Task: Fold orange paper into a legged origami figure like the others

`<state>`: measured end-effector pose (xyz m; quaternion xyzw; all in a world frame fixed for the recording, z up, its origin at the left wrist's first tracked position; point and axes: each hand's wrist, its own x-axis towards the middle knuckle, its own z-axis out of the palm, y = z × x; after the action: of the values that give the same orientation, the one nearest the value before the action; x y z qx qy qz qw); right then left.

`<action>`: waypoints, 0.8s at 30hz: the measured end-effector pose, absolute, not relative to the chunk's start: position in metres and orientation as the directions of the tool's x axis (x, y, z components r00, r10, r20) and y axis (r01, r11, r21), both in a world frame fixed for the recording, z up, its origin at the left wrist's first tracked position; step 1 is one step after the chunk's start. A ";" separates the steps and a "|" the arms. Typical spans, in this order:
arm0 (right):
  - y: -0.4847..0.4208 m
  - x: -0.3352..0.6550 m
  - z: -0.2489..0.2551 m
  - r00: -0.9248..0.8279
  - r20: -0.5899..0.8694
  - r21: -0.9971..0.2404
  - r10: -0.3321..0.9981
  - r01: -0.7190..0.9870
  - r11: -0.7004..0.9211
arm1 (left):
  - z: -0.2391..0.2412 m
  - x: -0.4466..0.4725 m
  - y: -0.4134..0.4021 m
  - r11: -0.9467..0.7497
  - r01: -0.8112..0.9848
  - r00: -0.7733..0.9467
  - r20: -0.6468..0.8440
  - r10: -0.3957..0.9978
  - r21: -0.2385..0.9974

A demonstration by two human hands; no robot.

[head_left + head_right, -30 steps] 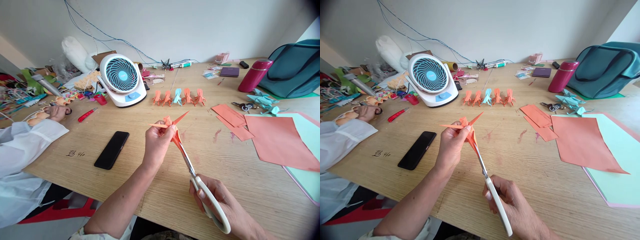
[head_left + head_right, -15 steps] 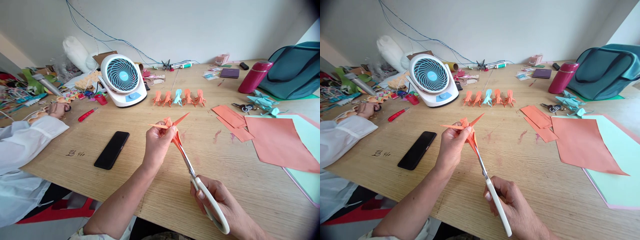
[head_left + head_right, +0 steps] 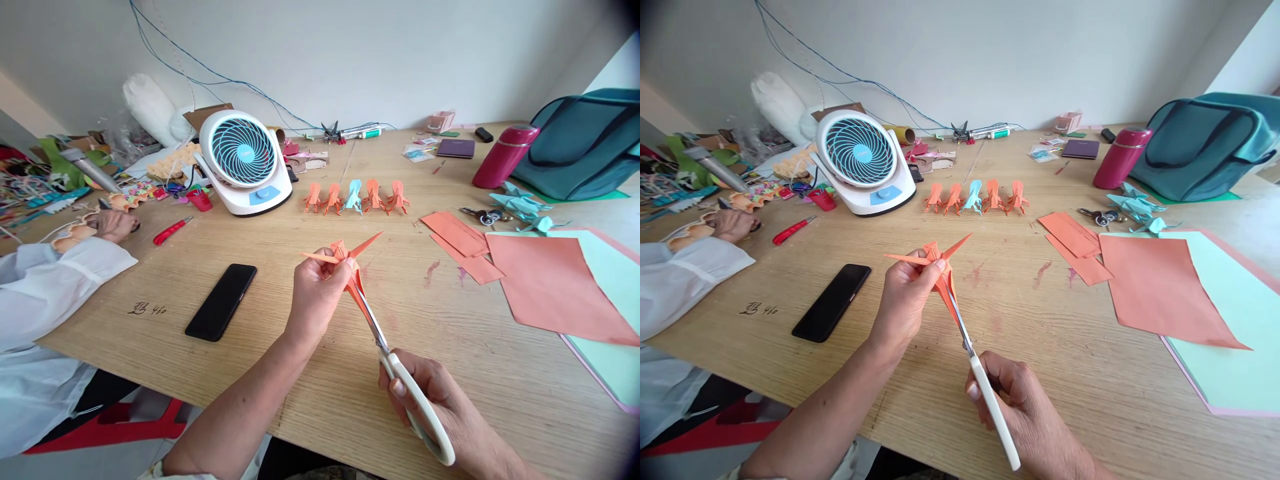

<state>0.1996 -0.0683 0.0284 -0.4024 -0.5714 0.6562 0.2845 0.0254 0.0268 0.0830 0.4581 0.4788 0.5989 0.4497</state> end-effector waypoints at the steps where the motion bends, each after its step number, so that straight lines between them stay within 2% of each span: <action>1: -0.068 0.200 0.028 -0.516 -0.203 -0.979 0.832 0.083 -0.187 | 0.083 0.026 0.027 -0.129 -0.103 -0.178 0.109 0.978 0.986; 16: -0.066 0.198 0.033 -0.509 -0.209 -0.978 0.835 0.106 -0.180 | 0.083 0.029 0.021 -0.077 -0.161 -0.151 0.053 0.987 0.984; 24: -0.067 0.198 0.032 -0.499 -0.207 -0.978 0.841 0.088 -0.189 | 0.079 0.029 0.023 -0.118 -0.144 -0.143 0.098 0.985 0.983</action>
<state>0.1985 -0.0673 0.0319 -0.4089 -0.5679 0.6536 0.2882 0.0293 0.0225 0.0790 0.4519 0.4654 0.5958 0.4735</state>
